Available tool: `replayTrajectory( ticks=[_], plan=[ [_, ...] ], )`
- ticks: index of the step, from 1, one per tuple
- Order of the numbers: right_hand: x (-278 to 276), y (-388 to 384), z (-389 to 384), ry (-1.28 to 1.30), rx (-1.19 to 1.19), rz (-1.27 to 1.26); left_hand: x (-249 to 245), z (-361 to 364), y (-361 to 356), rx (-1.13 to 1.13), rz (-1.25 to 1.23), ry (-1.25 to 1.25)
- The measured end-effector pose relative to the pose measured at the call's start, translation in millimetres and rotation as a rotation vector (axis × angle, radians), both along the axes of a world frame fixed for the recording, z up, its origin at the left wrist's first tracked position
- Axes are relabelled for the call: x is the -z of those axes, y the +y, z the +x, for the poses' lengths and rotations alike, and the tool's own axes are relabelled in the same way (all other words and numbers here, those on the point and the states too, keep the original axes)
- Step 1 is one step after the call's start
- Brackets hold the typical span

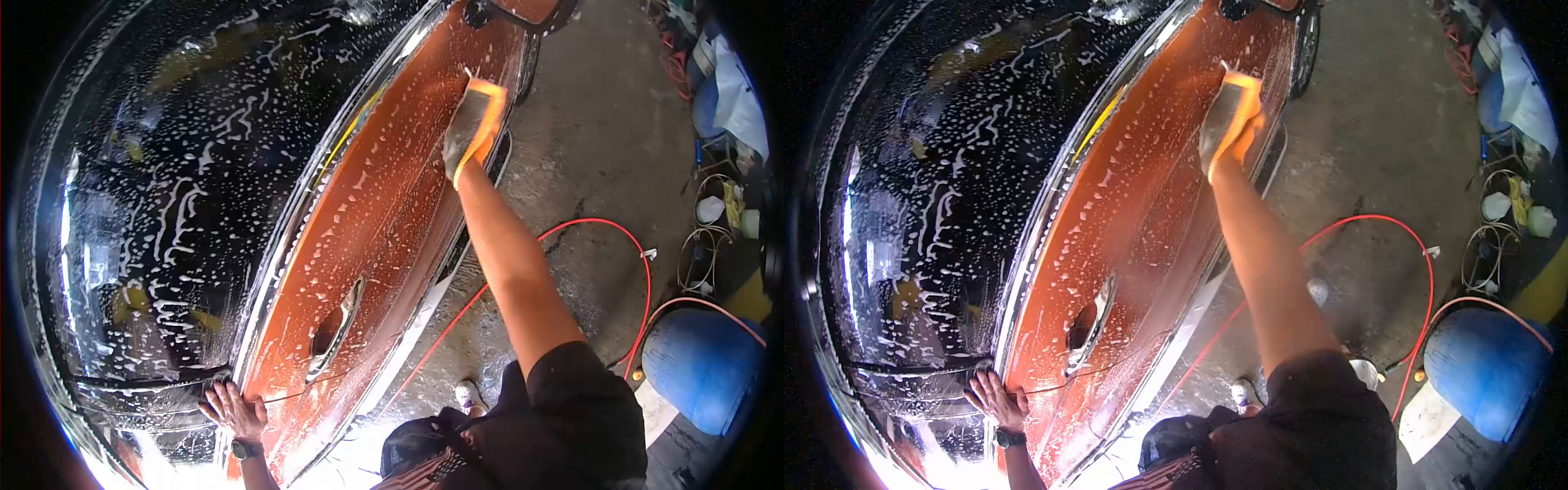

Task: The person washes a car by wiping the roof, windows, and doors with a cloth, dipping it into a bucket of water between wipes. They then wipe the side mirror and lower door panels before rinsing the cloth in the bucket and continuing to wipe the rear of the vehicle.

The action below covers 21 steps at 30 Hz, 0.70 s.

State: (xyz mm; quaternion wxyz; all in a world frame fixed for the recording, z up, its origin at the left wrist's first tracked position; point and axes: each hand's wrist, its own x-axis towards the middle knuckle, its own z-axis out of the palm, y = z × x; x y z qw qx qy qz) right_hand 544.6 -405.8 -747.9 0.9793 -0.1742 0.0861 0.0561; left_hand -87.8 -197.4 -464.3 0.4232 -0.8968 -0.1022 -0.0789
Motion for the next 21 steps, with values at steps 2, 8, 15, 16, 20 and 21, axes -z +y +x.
replayTrajectory(
  ticks=[2,8,15,16,20,21],
  plan=[
    [-23.4,1.1,-58.4,0.088,0.042,-0.051,-1.9,1.2,-1.5,-0.018,0.014,0.016],
    [-26.4,57.9,-437.9,0.490,-0.281,0.254,-11.3,40.9,-22.5,-0.077,-0.003,0.070],
    [96.1,75.9,-342.8,0.124,-0.501,1.039,-26.2,160.5,-48.2,-0.059,-0.265,0.199],
    [74.3,48.8,-265.0,0.298,-0.325,0.602,-25.0,168.1,-49.0,-0.018,-0.253,0.190],
    [-12.6,-33.3,0.7,0.205,-0.070,0.113,-18.3,168.3,-37.6,0.062,-0.147,0.181],
    [-46.8,-47.8,42.1,0.145,-0.022,0.080,-19.5,164.1,-32.8,0.087,-0.021,0.243]
  ],
)
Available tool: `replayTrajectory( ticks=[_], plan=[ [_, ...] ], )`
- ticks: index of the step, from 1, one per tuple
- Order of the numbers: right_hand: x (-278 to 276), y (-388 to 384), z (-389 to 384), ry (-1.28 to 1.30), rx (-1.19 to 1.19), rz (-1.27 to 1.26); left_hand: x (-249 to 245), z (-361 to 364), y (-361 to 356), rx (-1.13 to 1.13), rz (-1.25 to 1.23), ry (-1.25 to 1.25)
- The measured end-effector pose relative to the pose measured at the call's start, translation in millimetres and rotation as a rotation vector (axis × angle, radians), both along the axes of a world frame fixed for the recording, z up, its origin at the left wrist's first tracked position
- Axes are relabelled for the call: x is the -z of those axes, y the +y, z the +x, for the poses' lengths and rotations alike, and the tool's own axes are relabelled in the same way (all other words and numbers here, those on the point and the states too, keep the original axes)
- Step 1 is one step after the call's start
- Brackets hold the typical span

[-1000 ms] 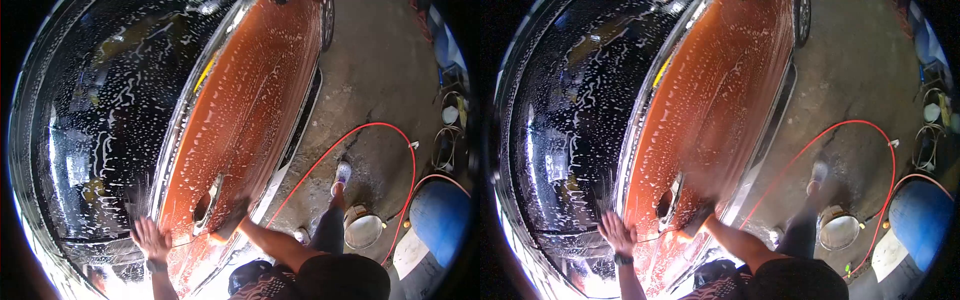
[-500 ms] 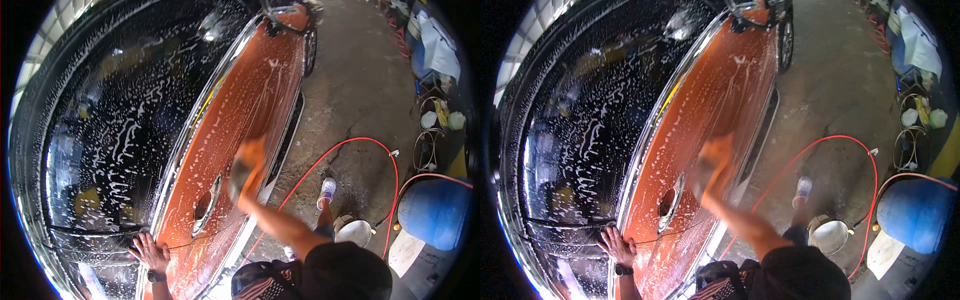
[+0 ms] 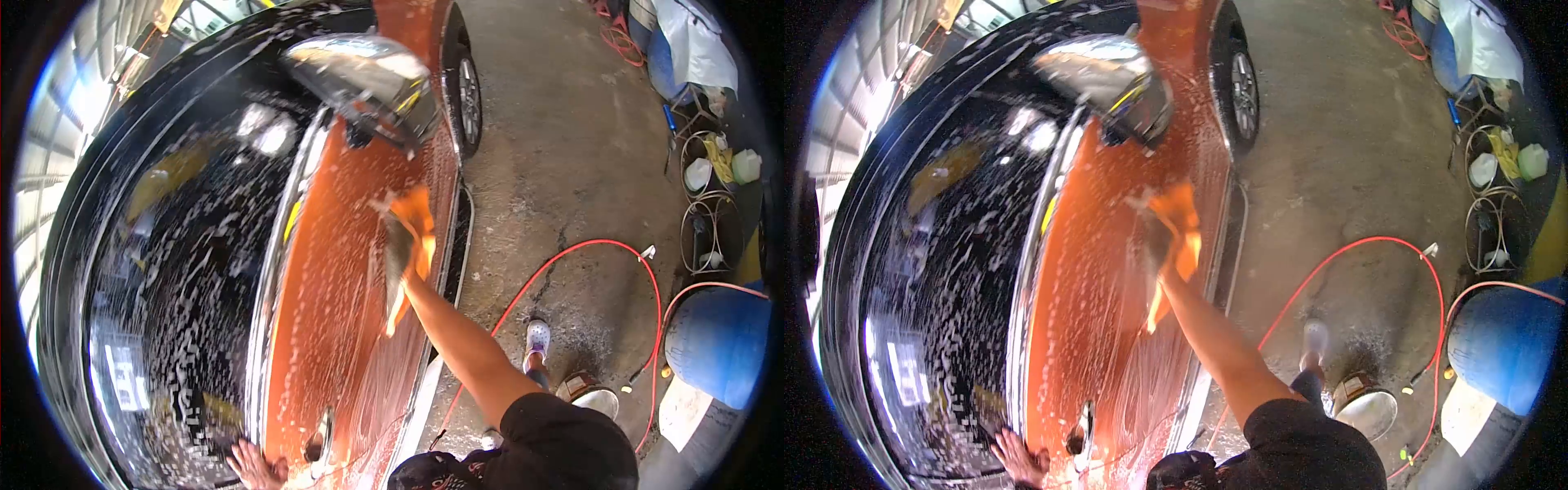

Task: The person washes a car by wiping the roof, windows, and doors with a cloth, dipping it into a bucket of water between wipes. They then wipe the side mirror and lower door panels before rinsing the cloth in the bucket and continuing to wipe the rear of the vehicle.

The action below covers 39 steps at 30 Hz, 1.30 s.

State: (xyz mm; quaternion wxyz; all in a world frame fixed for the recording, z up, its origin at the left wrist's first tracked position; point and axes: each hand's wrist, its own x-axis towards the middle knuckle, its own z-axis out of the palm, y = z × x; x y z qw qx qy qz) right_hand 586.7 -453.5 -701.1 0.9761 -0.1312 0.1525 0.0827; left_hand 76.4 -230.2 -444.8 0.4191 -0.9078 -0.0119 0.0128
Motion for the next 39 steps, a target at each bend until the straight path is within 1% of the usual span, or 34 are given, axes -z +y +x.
replayTrajectory(
  ticks=[2,3,4,5,6,7,8,9,10,11,12,13,14,15,16,18,20,21,23,24,27,29,30,32,34,36,37,38,39],
  plan=[
    [-83.8,-29.6,54.9,-0.114,0.102,-0.061,-8.2,18.6,-22.8,-0.671,-0.002,0.271],
    [-110.8,-44.4,83.7,-0.149,0.137,-0.100,2.8,0.4,-4.7,-0.387,0.004,0.128],
    [-125.9,-60.7,110.7,-0.157,0.164,-0.123,9.9,-19.7,15.7,-0.099,0.006,-0.007],
    [-103.2,-62.0,156.8,-0.146,0.160,-0.208,12.2,-15.4,14.3,-0.129,-0.008,-0.040],
    [-61.6,-59.8,193.2,-0.132,0.141,-0.274,12.2,-13.0,19.7,-0.069,-0.043,-0.038],
    [-14.4,-54.2,230.5,-0.102,0.107,-0.343,11.4,1.3,22.6,-0.052,0.035,0.023],
    [33.2,-50.8,247.0,-0.066,0.070,-0.397,10.6,13.8,22.8,-0.041,0.115,0.079],
    [78.8,-46.1,241.9,-0.016,0.039,-0.437,6.8,33.0,19.4,-0.039,0.127,0.091],
    [124.1,-37.8,212.3,0.048,-0.006,-0.468,5.2,63.0,7.5,-0.217,0.105,0.179],
    [167.4,-26.1,162.6,0.126,-0.063,-0.491,7.6,85.8,-2.6,-0.394,0.080,0.267],
    [199.6,-12.5,105.8,0.211,-0.126,-0.501,10.6,99.7,-6.3,-0.387,0.084,0.279],
    [224.3,4.7,26.4,0.312,-0.210,-0.495,11.4,112.2,-7.9,-0.390,0.112,0.288],
    [233.5,18.5,-36.5,0.401,-0.284,-0.473,8.3,122.8,-11.0,-0.395,0.144,0.303],
    [235.1,31.3,-89.2,0.483,-0.347,-0.439,-0.8,176.6,-46.3,-0.606,0.167,0.454],
    [229.2,43.4,-135.2,0.561,-0.410,-0.398,2.8,175.8,-42.0,-0.543,0.153,0.422],
    [218.0,51.5,-154.7,0.626,-0.450,-0.349,4.7,171.8,-31.2,-0.386,0.158,0.347],
    [222.9,42.7,-108.5,0.599,-0.387,-0.358,5.3,174.3,-27.3,-0.270,0.162,0.304],
    [227.3,32.1,-67.6,0.561,-0.324,-0.379,6.9,175.5,-25.8,-0.217,0.163,0.281],
    [231.5,9.0,30.9,0.443,-0.189,-0.436,8.3,175.3,-23.0,-0.125,0.168,0.243],
    [228.9,-4.2,87.2,0.370,-0.119,-0.466,8.9,178.4,-23.0,-0.081,0.170,0.222],
    [213.5,-37.1,224.4,0.178,0.051,-0.527,9.3,181.6,-24.1,0.037,0.183,0.179],
    [228.3,-48.2,270.7,0.107,0.090,-0.551,9.7,184.1,-25.4,0.113,0.185,0.143],
    [246.3,-50.7,275.9,0.099,0.092,-0.557,9.7,186.6,-26.6,0.150,0.184,0.132],
    [281.8,-46.2,252.5,0.095,0.087,-0.562,8.0,188.2,-28.8,0.215,0.175,0.106],
    [313.0,-31.0,188.7,0.138,0.079,-0.561,6.3,187.8,-29.8,0.271,0.166,0.083],
    [336.5,-4.4,88.6,0.233,0.052,-0.558,8.3,187.7,-33.1,0.297,0.164,0.076],
    [344.5,13.1,26.7,0.298,0.029,-0.555,8.7,191.9,-39.1,0.268,0.216,0.099],
    [350.0,29.7,-39.4,0.367,-0.013,-0.541,8.1,190.4,-38.7,0.240,0.163,0.089],
    [350.7,47.3,-105.0,0.430,-0.058,-0.526,8.9,190.7,-41.7,0.225,0.162,0.074]
  ],
)
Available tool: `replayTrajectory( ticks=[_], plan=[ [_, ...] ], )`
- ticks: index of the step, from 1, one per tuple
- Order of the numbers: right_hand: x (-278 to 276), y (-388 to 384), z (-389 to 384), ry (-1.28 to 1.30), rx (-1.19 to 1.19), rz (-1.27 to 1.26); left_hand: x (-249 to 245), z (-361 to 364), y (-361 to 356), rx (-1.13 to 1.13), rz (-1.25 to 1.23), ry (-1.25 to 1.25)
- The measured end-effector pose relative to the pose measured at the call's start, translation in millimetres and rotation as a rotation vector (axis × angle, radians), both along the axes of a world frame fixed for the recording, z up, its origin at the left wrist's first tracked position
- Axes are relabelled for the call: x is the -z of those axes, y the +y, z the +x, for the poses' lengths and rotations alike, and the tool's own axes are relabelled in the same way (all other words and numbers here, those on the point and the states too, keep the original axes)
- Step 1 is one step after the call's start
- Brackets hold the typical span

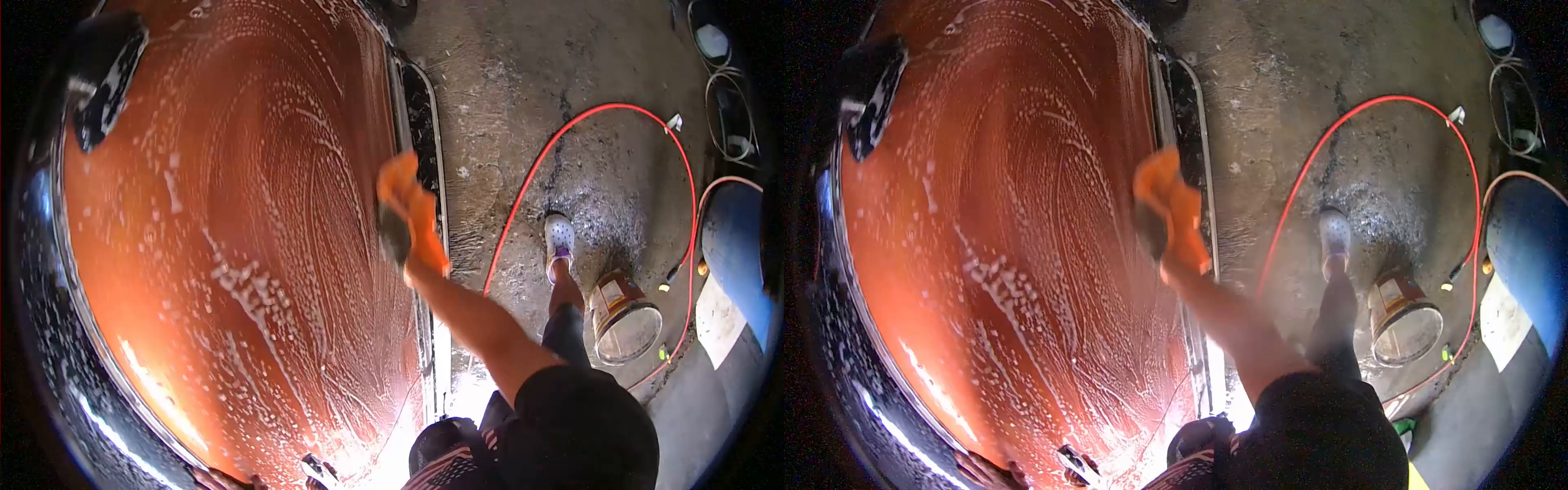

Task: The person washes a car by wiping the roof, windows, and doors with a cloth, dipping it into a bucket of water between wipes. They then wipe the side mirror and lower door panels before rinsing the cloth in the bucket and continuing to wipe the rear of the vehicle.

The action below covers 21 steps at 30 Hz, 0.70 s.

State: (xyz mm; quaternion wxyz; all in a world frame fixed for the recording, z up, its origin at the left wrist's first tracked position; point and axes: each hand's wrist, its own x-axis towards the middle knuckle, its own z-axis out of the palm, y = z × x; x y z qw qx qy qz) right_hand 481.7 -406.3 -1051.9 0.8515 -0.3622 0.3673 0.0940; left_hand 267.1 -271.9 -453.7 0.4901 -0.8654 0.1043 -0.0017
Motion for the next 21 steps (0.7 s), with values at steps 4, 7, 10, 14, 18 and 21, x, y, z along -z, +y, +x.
replayTrajectory(
  ticks=[4,7,10,14,18,21],
  plan=[
    [-37.7,75.3,-260.6,0.330,-0.133,0.159,5.8,5.6,-16.4,-0.096,-0.095,-0.029],
    [-97.2,119.0,-371.2,0.503,-0.196,0.300,0.8,5.6,-20.7,-0.117,-0.051,0.030],
    [-135.8,123.9,-370.6,0.543,-0.190,0.365,-3.9,7.7,-28.1,-0.222,-0.019,0.047],
    [-139.9,69.9,-212.7,0.330,-0.083,0.262,-9.7,-3.7,-8.1,-0.225,-0.064,0.085],
    [-183.8,-41.7,88.2,-0.132,0.054,0.136,-6.3,-2.4,-6.8,-0.218,-0.071,0.021],
    [-272.4,-87.0,277.0,-0.434,0.102,0.036,-6.5,21.7,-13.6,-0.123,-0.098,0.069]
  ],
)
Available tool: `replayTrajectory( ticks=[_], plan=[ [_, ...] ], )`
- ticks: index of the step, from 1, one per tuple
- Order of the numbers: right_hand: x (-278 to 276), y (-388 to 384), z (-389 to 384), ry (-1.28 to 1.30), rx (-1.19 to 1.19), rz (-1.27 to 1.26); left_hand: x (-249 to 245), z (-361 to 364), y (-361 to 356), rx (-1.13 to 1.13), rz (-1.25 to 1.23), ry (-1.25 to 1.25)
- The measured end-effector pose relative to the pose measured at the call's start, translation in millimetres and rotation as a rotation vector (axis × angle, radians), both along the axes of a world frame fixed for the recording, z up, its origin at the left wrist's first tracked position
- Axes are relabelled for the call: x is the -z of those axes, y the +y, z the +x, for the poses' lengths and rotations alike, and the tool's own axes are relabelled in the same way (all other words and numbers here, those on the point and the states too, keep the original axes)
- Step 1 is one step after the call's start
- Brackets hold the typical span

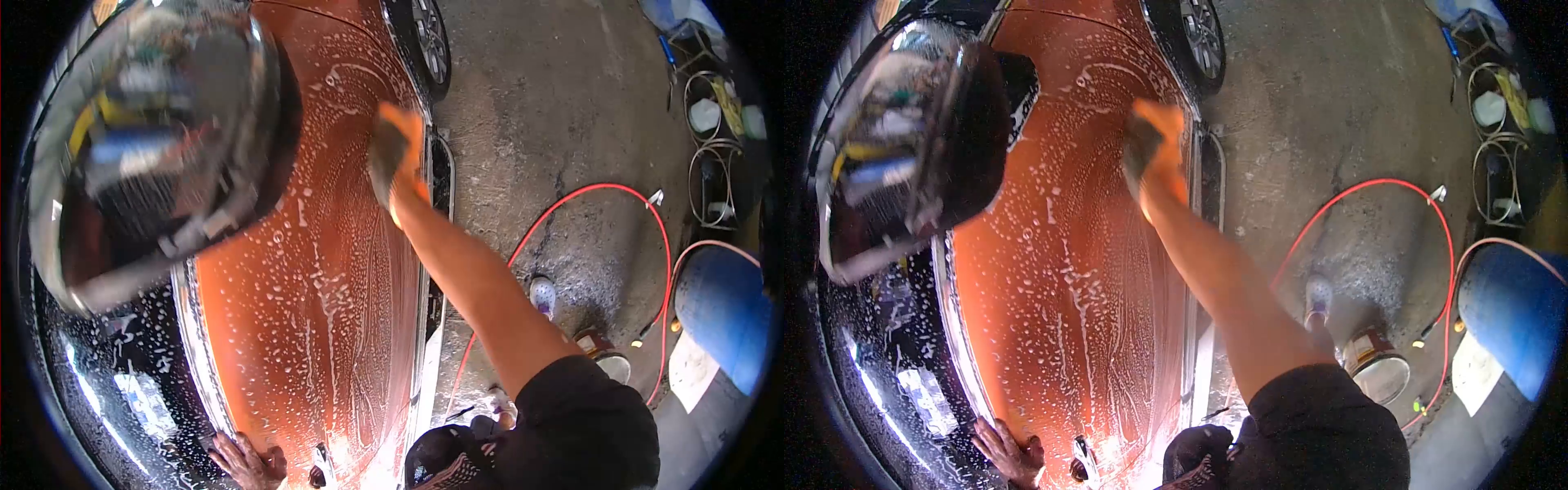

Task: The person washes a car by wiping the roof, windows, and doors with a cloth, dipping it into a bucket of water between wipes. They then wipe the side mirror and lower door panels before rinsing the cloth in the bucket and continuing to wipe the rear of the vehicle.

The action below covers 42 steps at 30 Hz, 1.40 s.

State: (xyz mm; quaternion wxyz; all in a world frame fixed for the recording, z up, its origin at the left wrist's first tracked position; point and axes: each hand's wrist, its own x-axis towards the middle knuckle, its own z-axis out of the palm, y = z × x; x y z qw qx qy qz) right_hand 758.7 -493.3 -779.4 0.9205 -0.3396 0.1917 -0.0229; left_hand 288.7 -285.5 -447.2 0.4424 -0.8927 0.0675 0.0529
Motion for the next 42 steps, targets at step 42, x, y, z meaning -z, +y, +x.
replayTrajectory(
  ticks=[42],
  plan=[
    [-7.0,-32.3,217.4,0.492,-0.340,0.367,49.1,169.9,-102.0,-0.485,-0.162,-0.048]
  ],
)
